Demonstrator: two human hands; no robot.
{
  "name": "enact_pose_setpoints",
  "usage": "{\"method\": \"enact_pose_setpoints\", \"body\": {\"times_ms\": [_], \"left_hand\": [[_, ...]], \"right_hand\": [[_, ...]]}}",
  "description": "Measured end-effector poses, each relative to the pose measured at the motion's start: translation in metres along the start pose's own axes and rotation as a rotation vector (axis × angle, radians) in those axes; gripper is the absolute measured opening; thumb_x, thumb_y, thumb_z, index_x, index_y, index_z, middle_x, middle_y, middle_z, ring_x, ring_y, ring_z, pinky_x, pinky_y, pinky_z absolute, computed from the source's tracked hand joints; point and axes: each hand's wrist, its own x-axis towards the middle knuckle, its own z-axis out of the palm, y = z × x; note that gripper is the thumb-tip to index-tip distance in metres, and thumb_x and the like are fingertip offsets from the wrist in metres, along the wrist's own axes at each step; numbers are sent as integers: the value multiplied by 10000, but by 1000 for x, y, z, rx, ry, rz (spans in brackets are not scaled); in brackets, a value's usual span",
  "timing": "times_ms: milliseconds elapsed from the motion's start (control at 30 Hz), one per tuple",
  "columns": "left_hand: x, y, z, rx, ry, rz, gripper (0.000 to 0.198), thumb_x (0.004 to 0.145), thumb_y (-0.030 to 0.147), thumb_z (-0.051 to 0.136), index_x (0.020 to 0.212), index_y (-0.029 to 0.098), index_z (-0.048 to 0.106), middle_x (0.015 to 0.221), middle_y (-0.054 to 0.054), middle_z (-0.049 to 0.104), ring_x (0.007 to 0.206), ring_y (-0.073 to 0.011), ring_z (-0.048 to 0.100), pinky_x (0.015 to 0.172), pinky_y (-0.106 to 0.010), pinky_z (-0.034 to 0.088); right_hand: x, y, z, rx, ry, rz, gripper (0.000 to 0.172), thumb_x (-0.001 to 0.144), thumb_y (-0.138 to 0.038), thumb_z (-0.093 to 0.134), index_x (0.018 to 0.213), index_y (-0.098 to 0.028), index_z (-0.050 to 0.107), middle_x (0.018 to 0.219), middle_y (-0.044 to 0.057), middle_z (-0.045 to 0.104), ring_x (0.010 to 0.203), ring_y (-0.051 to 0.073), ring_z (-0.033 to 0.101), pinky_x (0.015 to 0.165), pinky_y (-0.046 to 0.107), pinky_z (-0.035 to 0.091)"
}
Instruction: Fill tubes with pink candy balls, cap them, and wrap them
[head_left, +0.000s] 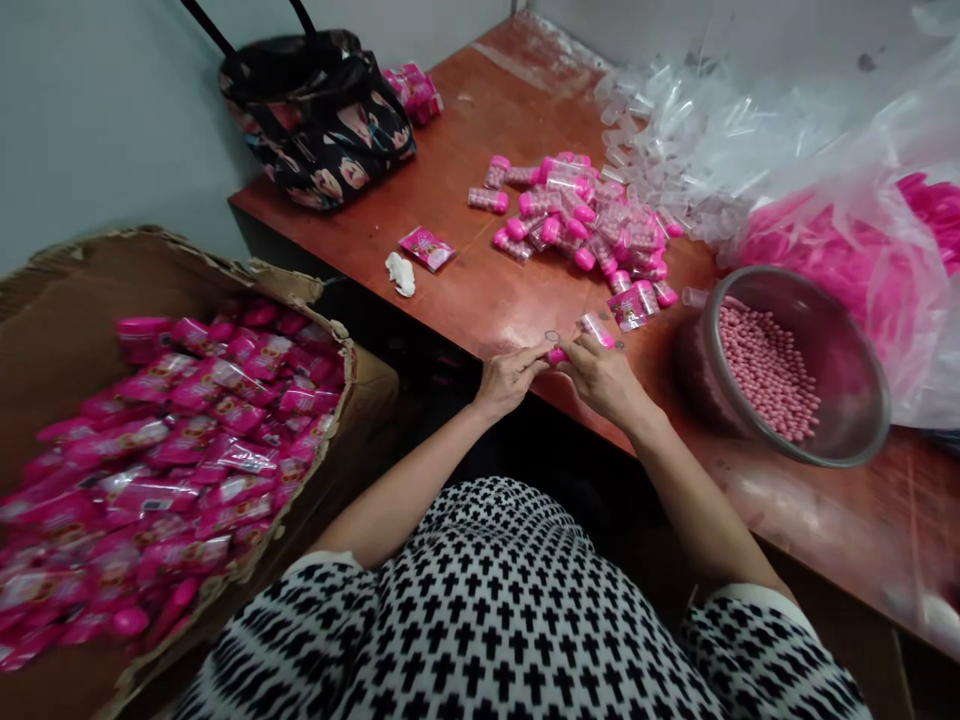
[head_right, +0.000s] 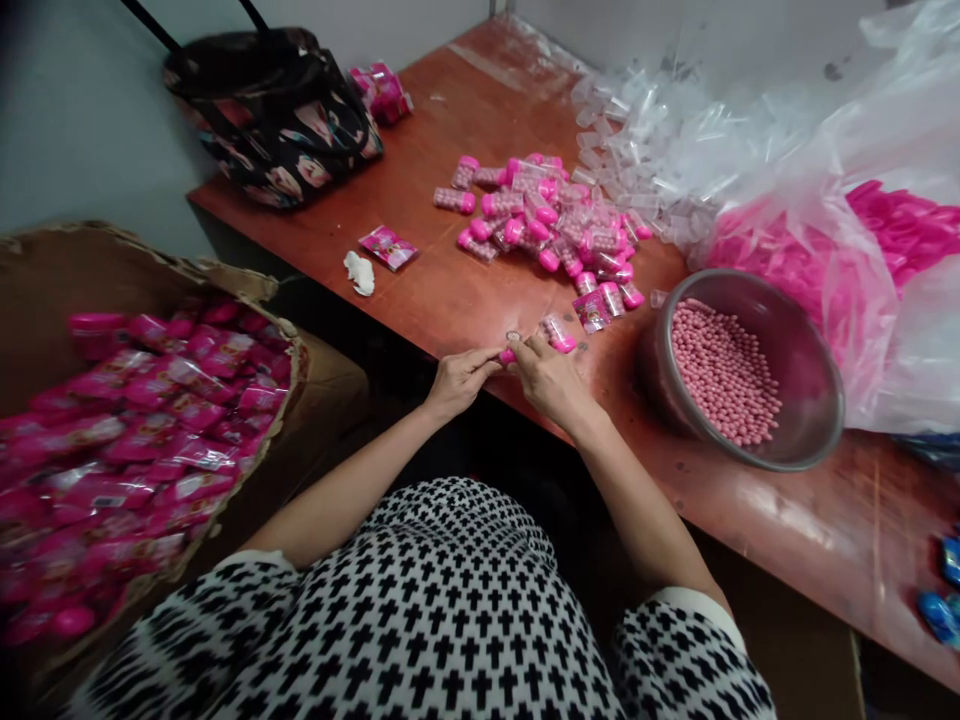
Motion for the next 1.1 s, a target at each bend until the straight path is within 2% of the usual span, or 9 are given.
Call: {"method": "enact_pose_setpoints", "body": {"times_ms": [233,433,533,633,733,833,933,1033,1100], "left_hand": [[-1,-2,2,21,12,37,302,872,309,510,1131,242,650,1055,-30,702,895,-164,675,828,-275,517],[1,-5,4,72,21,47,309,875,291,492,1131,222,650,1050,-49,704,902,-174,673,829,-279,510],[1,-5,2,58,43,39,292,867,292,500,1098,221,665,1055,-50,702,902,-176,674,826,-276,509],[2,-3,0,34,55,20,276,847,327,534,1056,218,677,1019,-49,713,881,-182,677,812,-276,508],[7,3,0,-12,30,-84,291,851,360,518,1077,231,646,844,-12,728,701,-160,677,690,-262,518],[16,10,4,43,37,-159,261,854,340,512,1076,236,601,771,-6,706,642,-165,654,622,-262,493],[23,14,9,283,61,-187,179,838,315,533,977,220,594,829,-61,686,764,-223,643,659,-304,473],[27,13,11,436,54,-155,142,832,320,536,884,201,593,856,-91,650,840,-247,609,709,-335,462],[28,11,11,435,52,-78,122,829,308,538,839,199,593,836,-82,636,862,-235,588,749,-335,458]], "right_hand": [[1,-13,-6,-177,-87,-9,299,936,-241,369,1127,-126,568,931,132,594,733,193,528,590,279,394],[14,-17,-16,-172,-186,-25,285,909,-163,382,1084,-105,598,961,156,599,730,190,540,624,291,416],[12,-14,-10,-116,-143,-23,291,915,-186,393,1108,-123,601,960,141,613,779,194,559,648,288,431],[3,-6,0,66,5,3,308,920,-262,420,1177,-177,567,1011,105,625,835,179,576,695,283,456],[-3,12,4,287,224,156,409,893,-336,476,1278,-202,471,1073,83,630,842,160,599,740,289,478],[1,40,0,228,419,471,445,868,-323,497,1277,-152,457,1145,133,608,957,207,591,839,353,464],[11,69,-3,45,384,731,456,845,-287,499,1258,-97,463,1209,208,559,1095,292,531,906,448,419],[19,88,-1,19,277,860,450,828,-286,492,1236,-95,483,1168,222,581,1073,332,544,867,488,429],[20,96,3,76,270,905,398,806,-279,507,1173,-126,538,1099,189,626,1016,318,579,845,478,442]]}}
